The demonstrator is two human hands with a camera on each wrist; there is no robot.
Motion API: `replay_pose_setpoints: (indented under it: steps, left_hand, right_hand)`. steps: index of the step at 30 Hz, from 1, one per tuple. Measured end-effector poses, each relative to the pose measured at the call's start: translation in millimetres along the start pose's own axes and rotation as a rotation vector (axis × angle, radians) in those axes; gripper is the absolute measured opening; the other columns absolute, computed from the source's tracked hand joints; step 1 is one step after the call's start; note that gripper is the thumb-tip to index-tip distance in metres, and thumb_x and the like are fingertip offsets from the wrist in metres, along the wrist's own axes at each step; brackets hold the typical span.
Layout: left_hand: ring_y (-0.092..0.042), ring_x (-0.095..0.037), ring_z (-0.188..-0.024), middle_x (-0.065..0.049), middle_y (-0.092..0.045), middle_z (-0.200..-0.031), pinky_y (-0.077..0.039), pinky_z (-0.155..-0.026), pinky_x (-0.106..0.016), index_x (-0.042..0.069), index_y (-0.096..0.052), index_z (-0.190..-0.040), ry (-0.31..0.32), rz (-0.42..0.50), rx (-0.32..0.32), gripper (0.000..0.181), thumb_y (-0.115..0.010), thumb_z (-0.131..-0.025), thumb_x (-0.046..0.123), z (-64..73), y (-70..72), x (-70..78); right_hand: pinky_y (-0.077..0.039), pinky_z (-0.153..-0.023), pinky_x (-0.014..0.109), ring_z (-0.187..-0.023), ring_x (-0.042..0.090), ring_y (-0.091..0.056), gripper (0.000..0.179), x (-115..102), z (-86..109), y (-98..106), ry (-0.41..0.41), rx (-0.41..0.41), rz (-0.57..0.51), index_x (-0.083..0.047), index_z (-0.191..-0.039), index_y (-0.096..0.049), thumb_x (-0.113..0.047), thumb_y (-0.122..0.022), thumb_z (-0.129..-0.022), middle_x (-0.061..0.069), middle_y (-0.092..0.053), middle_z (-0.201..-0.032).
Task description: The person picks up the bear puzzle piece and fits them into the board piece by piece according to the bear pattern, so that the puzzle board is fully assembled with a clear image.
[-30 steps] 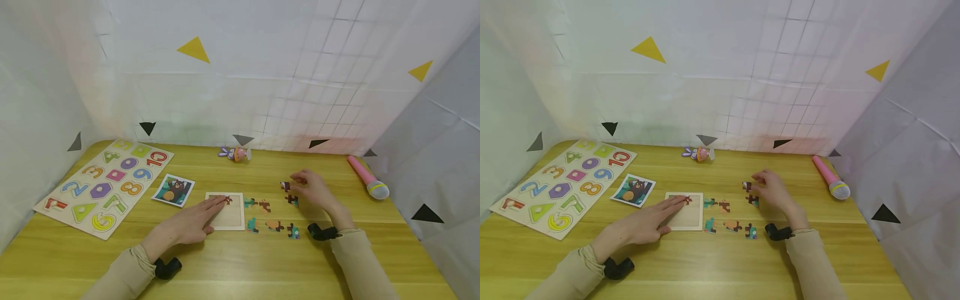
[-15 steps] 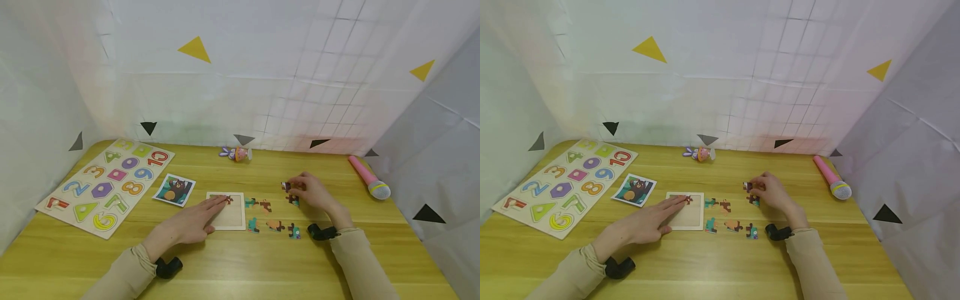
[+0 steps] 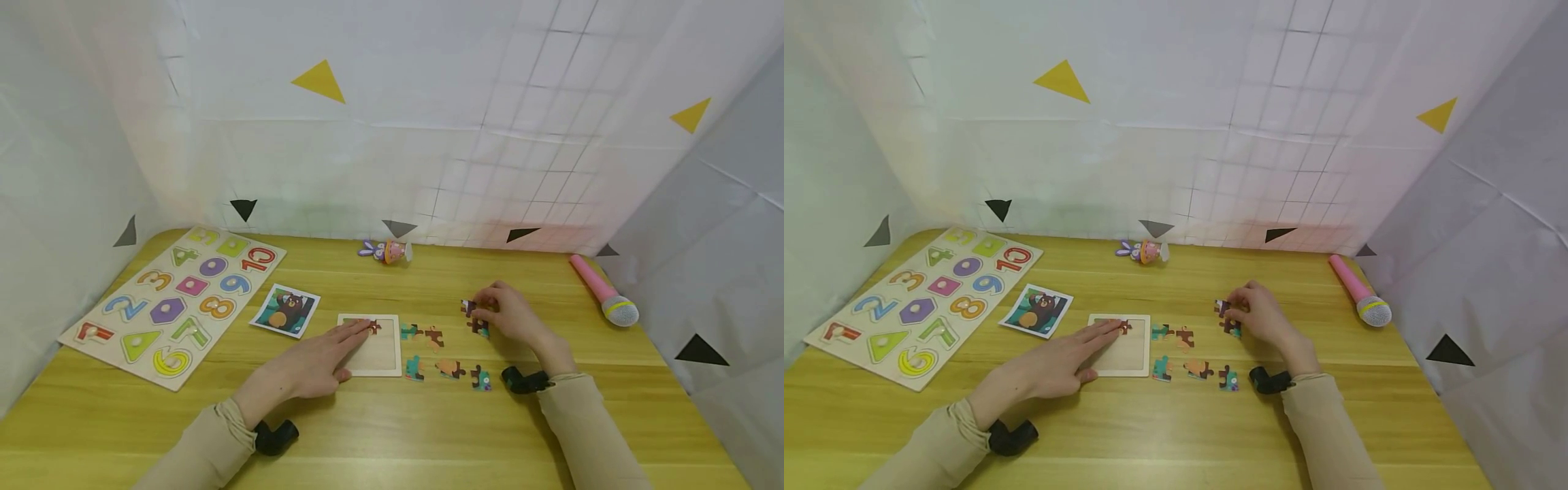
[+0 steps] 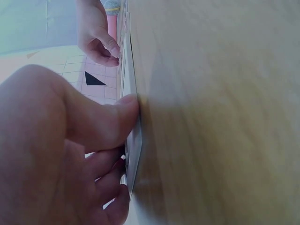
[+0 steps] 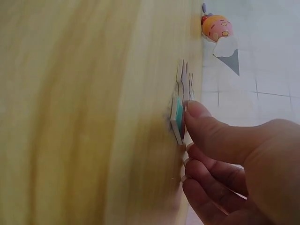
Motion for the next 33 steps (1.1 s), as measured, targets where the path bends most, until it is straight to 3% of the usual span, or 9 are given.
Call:
replay_pose_setpoints:
  steps: [16, 33]
  left_hand:
    - [-0.021, -0.023, -0.153, -0.002, -0.017, -0.168, -0.034, -0.118, -0.044, 0.010, -0.026, -0.159, -0.013, -0.005, 0.008, 0.070, -0.056, -0.097, 0.020, 0.5, -0.4, -0.7]
    - [-0.023, -0.023, -0.152, -0.001, -0.017, -0.168, -0.037, -0.116, -0.043, 0.012, -0.025, -0.160, -0.017, -0.009, 0.013, 0.070, -0.056, -0.098, 0.021, 0.0, -2.5, -2.3]
  right_hand:
    - [-0.050, -0.079, 0.045, -0.088, 0.026, -0.058, 0.015, 0.3, 0.4, -1.0, 0.103, 0.022, 0.085, 0.001, -0.104, -0.069, -0.010, -0.070, -0.094, 0.013, -0.060, -0.099]
    - [-0.056, -0.085, 0.048, -0.094, 0.029, -0.066, 0.018, -3.2, 1.1, 1.9, 0.090, 0.055, -0.006, 0.004, -0.109, -0.068, -0.008, -0.065, -0.097, 0.016, -0.069, -0.104]
Point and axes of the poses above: each hand's wrist, its own z-axis away from the middle knuckle, its own y-axis out of the back of the hand, x = y × z, the point moved 3 cm from there along -z, towards the middle knuckle
